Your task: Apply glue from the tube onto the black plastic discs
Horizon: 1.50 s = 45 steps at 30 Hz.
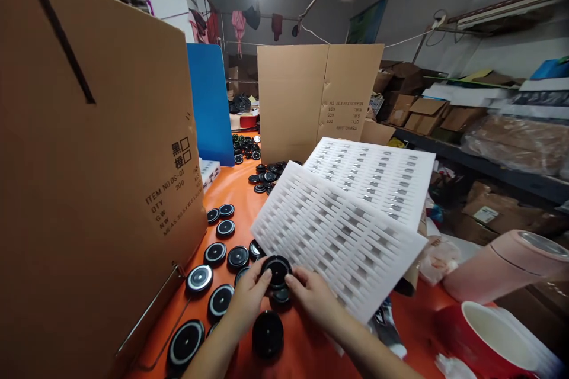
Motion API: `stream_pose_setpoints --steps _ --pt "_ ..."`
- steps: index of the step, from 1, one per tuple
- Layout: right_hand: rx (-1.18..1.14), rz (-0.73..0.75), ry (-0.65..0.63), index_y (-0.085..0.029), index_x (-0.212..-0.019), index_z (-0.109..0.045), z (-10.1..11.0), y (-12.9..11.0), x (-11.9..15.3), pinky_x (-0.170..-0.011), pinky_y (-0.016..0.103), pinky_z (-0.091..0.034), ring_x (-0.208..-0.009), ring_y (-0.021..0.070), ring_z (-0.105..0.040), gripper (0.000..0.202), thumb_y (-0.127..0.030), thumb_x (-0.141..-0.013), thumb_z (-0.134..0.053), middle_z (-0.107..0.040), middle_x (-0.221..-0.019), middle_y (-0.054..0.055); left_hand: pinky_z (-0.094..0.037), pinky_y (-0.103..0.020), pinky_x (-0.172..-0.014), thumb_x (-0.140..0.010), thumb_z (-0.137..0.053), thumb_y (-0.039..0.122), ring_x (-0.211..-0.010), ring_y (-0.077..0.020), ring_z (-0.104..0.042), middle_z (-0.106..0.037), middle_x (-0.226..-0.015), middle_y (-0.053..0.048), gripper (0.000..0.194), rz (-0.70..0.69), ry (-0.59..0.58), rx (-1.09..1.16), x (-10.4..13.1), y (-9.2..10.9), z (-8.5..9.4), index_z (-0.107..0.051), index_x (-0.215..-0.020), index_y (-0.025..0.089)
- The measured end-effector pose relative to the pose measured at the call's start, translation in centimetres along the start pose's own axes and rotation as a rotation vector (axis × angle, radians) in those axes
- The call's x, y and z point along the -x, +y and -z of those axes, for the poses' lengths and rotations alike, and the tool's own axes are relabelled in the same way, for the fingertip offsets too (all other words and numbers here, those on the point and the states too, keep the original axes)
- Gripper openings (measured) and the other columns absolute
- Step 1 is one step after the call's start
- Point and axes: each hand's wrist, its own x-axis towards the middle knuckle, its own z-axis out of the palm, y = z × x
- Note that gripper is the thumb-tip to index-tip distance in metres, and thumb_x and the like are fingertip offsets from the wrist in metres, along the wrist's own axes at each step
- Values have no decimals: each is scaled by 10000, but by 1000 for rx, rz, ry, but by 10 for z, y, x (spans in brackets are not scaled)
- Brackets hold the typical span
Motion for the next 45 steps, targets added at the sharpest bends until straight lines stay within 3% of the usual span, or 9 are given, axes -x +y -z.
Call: stream_pose_setpoints --steps 4,10,16,22,27,30,34,39,45 --pt "78 -4 -16 -180 -1130 -570 13 -10 4 -753 316 -438 -843 209 -600 389 -418 -835 -483 -663 -935 69 -487 -306 -781 -857 -416 358 -995 -219 -588 -598 -1156 -130 427 24 243 -237 -48 -19 44 -515 -1207 134" --pt "308 43 57 -191 -1071 -611 54 -30 23 -833 335 -434 -961 223 -588 351 -418 -872 -432 -651 -1061 86 -446 -377 -847 -823 -522 291 -942 -210 -597 -620 -1098 -131 354 111 278 -551 -103 -29 82 -543 -1134 123" --pt "808 196 243 -207 -956 -623 95 -31 34 -771 329 -427 -888 213 -565 250 -305 -905 -399 -633 -934 78 -312 -445 -965 -796 -474 375 -1130 -313 -463 -571 -1167 -142 304 -4 173 -808 -87 -32 82 -634 -954 171" --pt "1255 147 304 -206 -856 -596 115 -46 13 -544 282 -350 -689 183 -565 214 -275 -903 -399 -591 -835 72 -222 -533 -994 -665 -577 468 -1222 -394 -339 -471 -1297 -164 379 -36 147 -837 -65 -40 77 -635 -882 163" --pt "1393 98 282 -168 -854 -579 120 -55 -3 -490 289 -292 -619 176 -564 188 -269 -892 -425 -593 -863 90 -392 -428 -832 -663 -573 507 -956 -323 -561 -651 -911 -96 325 49 159 -645 -58 -34 78 -591 -774 202" --pt "1360 109 281 -175 -821 -570 123 -55 -4 -509 287 -306 -645 177 -566 232 -276 -909 -381 -590 -846 75 -437 -357 -748 -675 -555 538 -924 -284 -589 -657 -943 -88 395 117 203 -431 -49 -29 78 -599 -876 201" --pt "963 214 318 -202 -853 -535 106 -57 8 -624 274 -372 -745 167 -553 196 -295 -910 -373 -576 -842 40 -463 -290 -582 -770 -431 538 -799 -220 -628 -651 -1006 -116 507 218 185 -55 -23 -19 52 -536 -1093 162" --pt "399 175 224 -212 -771 -492 41 -51 25 -640 260 -384 -705 149 -522 175 -299 -892 -399 -554 -752 14 -469 -271 -567 -807 -412 544 -800 -207 -636 -641 -1044 -122 531 256 28 300 21 4 -6 -518 -1160 162" --pt "380 130 256 -205 -704 -483 4 -34 24 -672 290 -359 -740 173 -499 181 -270 -861 -418 -538 -747 24 -463 -303 -804 -744 -638 376 -1045 -231 -559 -572 -1211 -94 509 270 -113 692 44 15 -27 -504 -1208 215"
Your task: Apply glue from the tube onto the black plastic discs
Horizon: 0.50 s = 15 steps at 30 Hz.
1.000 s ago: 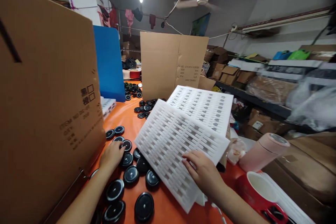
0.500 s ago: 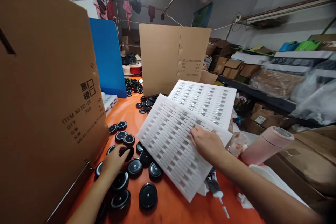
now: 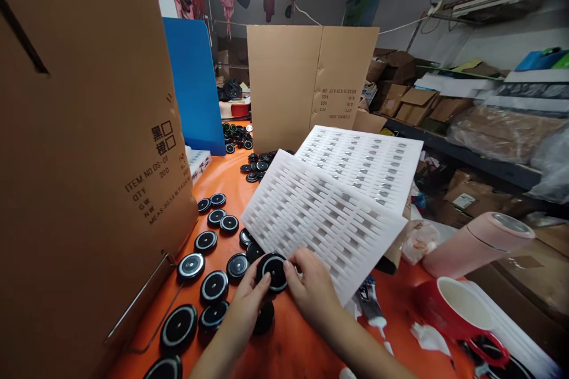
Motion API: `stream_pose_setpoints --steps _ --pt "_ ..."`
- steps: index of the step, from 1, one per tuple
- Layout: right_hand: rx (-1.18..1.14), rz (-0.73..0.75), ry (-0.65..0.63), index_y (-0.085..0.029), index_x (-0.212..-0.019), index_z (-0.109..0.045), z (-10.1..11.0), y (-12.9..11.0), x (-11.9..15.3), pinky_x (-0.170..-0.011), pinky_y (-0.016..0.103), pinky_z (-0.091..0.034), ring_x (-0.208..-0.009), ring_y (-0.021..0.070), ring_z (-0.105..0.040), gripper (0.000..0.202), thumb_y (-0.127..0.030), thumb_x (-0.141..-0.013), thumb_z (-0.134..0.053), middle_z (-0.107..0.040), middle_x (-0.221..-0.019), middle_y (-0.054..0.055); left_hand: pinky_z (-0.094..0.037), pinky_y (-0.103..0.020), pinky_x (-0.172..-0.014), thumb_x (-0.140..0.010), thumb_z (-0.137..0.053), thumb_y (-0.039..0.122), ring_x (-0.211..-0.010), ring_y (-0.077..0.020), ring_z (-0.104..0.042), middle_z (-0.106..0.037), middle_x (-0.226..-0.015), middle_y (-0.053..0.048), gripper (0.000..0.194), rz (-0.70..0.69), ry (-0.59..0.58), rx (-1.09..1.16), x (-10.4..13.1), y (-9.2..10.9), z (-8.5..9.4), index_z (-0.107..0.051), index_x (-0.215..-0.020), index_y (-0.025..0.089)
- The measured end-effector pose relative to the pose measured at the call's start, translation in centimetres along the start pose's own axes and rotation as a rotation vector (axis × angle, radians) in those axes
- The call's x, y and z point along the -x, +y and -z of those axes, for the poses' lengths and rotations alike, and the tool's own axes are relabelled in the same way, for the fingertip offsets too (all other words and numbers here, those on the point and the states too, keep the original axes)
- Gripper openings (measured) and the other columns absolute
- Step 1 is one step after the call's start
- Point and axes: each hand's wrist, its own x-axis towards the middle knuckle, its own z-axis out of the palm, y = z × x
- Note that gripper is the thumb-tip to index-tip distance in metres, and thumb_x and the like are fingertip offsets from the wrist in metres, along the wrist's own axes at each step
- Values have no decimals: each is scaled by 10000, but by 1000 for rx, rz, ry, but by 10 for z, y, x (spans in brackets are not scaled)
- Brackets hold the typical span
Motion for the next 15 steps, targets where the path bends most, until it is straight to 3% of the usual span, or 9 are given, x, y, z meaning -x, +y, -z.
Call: stream_pose_setpoints --steps 2,5,9,12,15 --pt "-38 -6 0 -206 -765 -511 0 3 0 -702 302 -363 -774 181 -499 134 -278 -850 -437 -540 -785 26 -458 -314 -811 -746 -639 372 -1061 -247 -546 -569 -1217 -103 502 -14 -20 -35 2 -1 3 -512 -1201 202" --pt "-356 -106 -132 -202 -906 -512 0 10 -1 -700 291 -389 -762 163 -509 156 -336 -840 -469 -547 -822 18 -459 -325 -808 -770 -605 391 -1086 -263 -527 -551 -1242 -111 500 -33 -41 -56 4 0 7 -501 -1220 197" --pt "-773 -262 -366 -194 -791 -465 -9 24 0 -560 243 -373 -596 113 -456 252 -441 -811 -513 -482 -672 -33 -465 -302 -771 -774 -596 387 -1033 -244 -549 -576 -1202 -110 509 -40 -51 -119 9 4 7 -501 -1233 189" --pt "-737 -233 -299 -194 -712 -444 -21 28 -1 -541 240 -362 -579 109 -432 278 -443 -787 -544 -445 -626 -43 -469 -271 -673 -745 -618 405 -932 -230 -580 -618 -1123 -112 509 -20 -15 -218 10 5 7 -544 -1192 171" --pt "-583 -156 -218 -183 -719 -502 -28 22 0 -616 270 -409 -657 139 -497 237 -399 -817 -503 -521 -672 -10 -482 -276 -659 -724 -618 443 -912 -235 -595 -626 -1112 -116 540 -35 -9 -302 1 7 21 -553 -1181 163"
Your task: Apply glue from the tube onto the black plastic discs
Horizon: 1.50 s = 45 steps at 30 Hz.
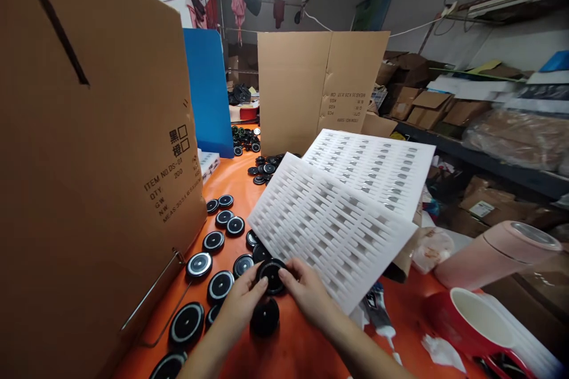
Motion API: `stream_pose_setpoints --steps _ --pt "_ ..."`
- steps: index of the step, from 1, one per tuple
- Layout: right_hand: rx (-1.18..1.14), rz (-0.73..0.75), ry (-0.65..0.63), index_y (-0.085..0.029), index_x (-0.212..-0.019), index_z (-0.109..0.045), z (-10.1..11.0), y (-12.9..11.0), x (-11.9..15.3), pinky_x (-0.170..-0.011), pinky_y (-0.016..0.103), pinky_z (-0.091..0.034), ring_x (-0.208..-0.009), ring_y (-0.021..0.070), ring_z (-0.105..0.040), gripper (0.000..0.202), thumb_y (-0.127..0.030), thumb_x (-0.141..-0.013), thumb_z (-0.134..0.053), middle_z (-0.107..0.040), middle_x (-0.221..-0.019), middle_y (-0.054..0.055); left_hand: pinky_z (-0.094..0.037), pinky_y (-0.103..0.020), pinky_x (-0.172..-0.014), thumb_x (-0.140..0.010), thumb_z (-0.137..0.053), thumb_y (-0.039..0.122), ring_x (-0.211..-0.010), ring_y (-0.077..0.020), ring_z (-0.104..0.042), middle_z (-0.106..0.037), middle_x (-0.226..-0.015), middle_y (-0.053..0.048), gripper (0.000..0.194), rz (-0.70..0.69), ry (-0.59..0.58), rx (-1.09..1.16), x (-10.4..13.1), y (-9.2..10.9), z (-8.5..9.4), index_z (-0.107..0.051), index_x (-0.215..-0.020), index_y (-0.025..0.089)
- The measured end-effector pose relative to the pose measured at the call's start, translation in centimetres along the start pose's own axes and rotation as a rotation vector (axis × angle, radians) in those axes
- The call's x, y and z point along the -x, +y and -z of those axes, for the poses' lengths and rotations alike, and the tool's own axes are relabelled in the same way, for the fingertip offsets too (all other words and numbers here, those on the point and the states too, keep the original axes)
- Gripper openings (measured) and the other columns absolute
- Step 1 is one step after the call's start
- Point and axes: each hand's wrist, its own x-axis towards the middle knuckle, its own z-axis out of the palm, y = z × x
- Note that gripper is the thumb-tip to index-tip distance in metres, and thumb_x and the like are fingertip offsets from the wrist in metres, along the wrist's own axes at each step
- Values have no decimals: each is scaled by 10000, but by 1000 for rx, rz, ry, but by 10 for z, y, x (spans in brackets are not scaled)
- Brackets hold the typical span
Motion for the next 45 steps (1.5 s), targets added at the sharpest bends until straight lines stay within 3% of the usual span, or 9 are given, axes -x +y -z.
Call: stream_pose_setpoints --steps 5,10,17,24,27,31,37,41,45 --pt "365 137 14 -210 -1140 -543 21 -28 8 -757 319 -444 -830 187 -575 361 -351 -808 -564 -630 -936 48 -438 -337 -900 -792 -455 457 -1060 -248 -559 -600 -1175 -117 501 -164 356 -707 -40 0 65 -558 -1161 134" --pt "1018 425 393 -182 -964 -630 97 -73 3 -800 336 -379 -889 218 -521 248 -295 -901 -418 -624 -920 92 -399 -458 -897 -781 -456 363 -1041 -346 -546 -605 -1121 -184 462 -86 461 -976 -69 9 118 -576 -1140 99" --pt "1672 309 379 -176 -848 -623 148 -98 -24 -632 335 -268 -784 235 -493 232 -319 -885 -443 -595 -816 88 -359 -408 -909 -837 -374 377 -1042 -290 -500 -572 -1092 -106 346 -204 429 -1263 -51 10 90 -647 -965 207" --pt "1439 435 520 -163 -844 -595 150 -87 -32 -715 355 -326 -828 233 -518 219 -271 -896 -411 -592 -823 86 -290 -456 -951 -748 -540 394 -1137 -326 -411 -512 -1196 -122 283 -197 381 -1220 -42 -7 63 -642 -906 182" --pt "1021 567 614 -180 -845 -569 139 -84 -25 -742 339 -388 -838 217 -534 182 -288 -886 -428 -586 -843 75 -357 -416 -887 -714 -585 398 -1019 -293 -507 -590 -1035 -101 246 -169 356 -1075 -38 -5 63 -599 -837 186" --pt "553 397 367 -213 -816 -566 84 -68 -10 -637 272 -424 -695 163 -551 168 -300 -887 -441 -598 -741 18 -448 -351 -735 -798 -451 474 -880 -248 -594 -629 -947 -86 350 -108 352 -794 -31 -3 53 -530 -991 192" --pt "504 200 193 -197 -742 -556 -2 -27 -7 -613 256 -383 -661 149 -560 201 -250 -884 -425 -613 -698 13 -503 -323 -593 -836 -341 532 -729 -218 -640 -655 -958 -132 547 8 211 -316 -11 -1 9 -466 -1199 142" --pt "618 219 187 -193 -754 -576 -11 -21 -4 -658 278 -370 -720 174 -562 210 -255 -879 -419 -619 -735 36 -498 -287 -641 -726 -616 467 -866 -229 -620 -623 -1093 -124 569 27 83 86 1 5 -5 -517 -1204 175" --pt "427 170 135 -195 -894 -589 -3 -23 -4 -678 267 -394 -758 162 -561 160 -275 -861 -454 -623 -830 33 -492 -273 -637 -713 -655 433 -889 -226 -606 -618 -1112 -118 575 27 108 131 7 9 -2 -533 -1213 176"
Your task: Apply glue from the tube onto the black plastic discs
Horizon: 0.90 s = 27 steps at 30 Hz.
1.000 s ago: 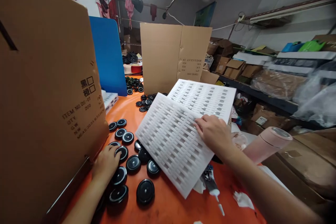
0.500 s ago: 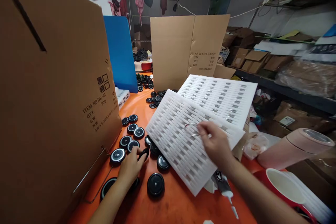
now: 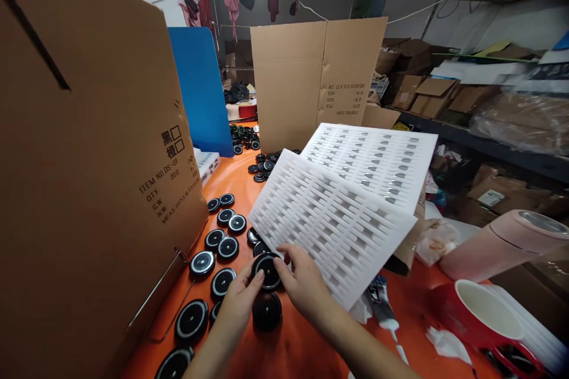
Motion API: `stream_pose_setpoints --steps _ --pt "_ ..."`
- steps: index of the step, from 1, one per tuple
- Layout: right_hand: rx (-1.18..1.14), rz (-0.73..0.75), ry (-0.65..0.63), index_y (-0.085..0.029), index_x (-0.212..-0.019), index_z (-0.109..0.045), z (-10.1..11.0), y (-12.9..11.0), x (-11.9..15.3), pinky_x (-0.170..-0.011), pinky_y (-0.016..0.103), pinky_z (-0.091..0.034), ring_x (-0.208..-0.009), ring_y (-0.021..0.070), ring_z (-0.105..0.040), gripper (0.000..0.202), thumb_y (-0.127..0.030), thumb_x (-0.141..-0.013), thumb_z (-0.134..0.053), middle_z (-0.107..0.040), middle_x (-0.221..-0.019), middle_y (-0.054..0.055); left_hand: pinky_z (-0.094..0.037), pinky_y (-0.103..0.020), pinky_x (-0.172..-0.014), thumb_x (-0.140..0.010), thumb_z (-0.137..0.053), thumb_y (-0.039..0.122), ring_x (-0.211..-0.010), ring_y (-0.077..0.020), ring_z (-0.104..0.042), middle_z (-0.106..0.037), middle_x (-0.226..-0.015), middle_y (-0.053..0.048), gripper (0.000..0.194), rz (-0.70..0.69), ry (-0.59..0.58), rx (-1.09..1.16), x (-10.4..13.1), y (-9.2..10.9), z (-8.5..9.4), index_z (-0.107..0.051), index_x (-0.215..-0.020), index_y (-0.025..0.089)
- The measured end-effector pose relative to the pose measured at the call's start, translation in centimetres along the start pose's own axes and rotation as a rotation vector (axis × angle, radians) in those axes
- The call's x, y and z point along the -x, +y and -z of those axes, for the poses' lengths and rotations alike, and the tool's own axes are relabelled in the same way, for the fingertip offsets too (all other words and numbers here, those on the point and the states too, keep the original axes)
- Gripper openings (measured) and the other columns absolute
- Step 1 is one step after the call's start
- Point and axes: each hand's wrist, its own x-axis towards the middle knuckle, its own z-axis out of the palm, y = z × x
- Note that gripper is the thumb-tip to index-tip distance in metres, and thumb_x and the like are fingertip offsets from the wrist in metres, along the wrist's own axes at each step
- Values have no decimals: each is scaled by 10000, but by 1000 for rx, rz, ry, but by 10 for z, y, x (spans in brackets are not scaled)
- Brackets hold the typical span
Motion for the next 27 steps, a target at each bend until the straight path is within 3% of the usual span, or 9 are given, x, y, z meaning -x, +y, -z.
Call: stream_pose_setpoints --steps 3,5,8,10,12,16,19,23,27 --pt "-91 -55 -93 -182 -759 -562 -3 3 0 -593 248 -384 -665 143 -540 199 -290 -869 -438 -593 -715 13 -463 -238 -577 -701 -671 425 -787 -189 -610 -645 -1051 -118 578 15 20 7 2 -1 4 -554 -1201 162" --pt "-27 -43 -74 -181 -694 -537 -7 4 2 -578 250 -371 -646 141 -526 231 -281 -874 -433 -576 -680 8 -426 -209 -520 -698 -671 426 -709 -156 -597 -660 -1012 -114 577 15 1 -10 0 -4 7 -559 -1195 153" --pt "110 17 -90 -181 -750 -583 -4 1 2 -619 259 -391 -691 150 -549 194 -243 -874 -448 -612 -736 22 -447 -222 -549 -710 -638 453 -713 -158 -602 -669 -1003 -109 585 -3 -18 -138 -11 -8 18 -548 -1200 146" --pt "208 109 -119 -190 -884 -620 13 -3 -2 -689 273 -416 -786 170 -568 153 -261 -867 -486 -637 -841 41 -485 -265 -621 -724 -590 484 -749 -184 -622 -669 -1017 -117 591 -60 21 -380 -24 -9 33 -548 -1194 128" --pt "356 219 -52 -197 -1017 -610 43 -7 -11 -763 298 -420 -887 195 -551 214 -307 -865 -509 -627 -957 66 -501 -301 -684 -746 -532 486 -792 -206 -635 -659 -1056 -126 564 -163 101 -686 -39 -8 51 -563 -1168 113" --pt "790 273 250 -167 -983 -615 119 -9 -39 -764 315 -394 -892 208 -515 220 -236 -900 -423 -606 -956 90 -454 -363 -858 -731 -553 391 -988 -264 -599 -645 -1099 -129 460 -217 211 -901 -60 -2 79 -607 -1102 125" --pt "1157 223 276 -157 -897 -607 157 -5 -60 -662 315 -359 -850 239 -513 168 -255 -854 -478 -595 -895 101 -390 -389 -937 -749 -531 365 -1091 -283 -536 -601 -1171 -140 423 -263 299 -1024 -61 4 87 -617 -1091 131" --pt "1316 157 121 -153 -851 -567 172 -6 -74 -521 285 -265 -736 215 -542 165 -252 -860 -436 -596 -804 85 -380 -359 -925 -819 -431 372 -1081 -245 -527 -601 -1162 -99 374 -311 344 -1145 -48 11 85 -620 -1077 177" --pt "1371 126 -16 -131 -832 -554 169 -13 -80 -489 275 -213 -619 195 -551 157 -108 -830 -398 -601 -747 98 -402 -322 -847 -836 -412 367 -984 -222 -560 -645 -1045 -70 319 -302 286 -1226 -27 15 82 -651 -970 204"
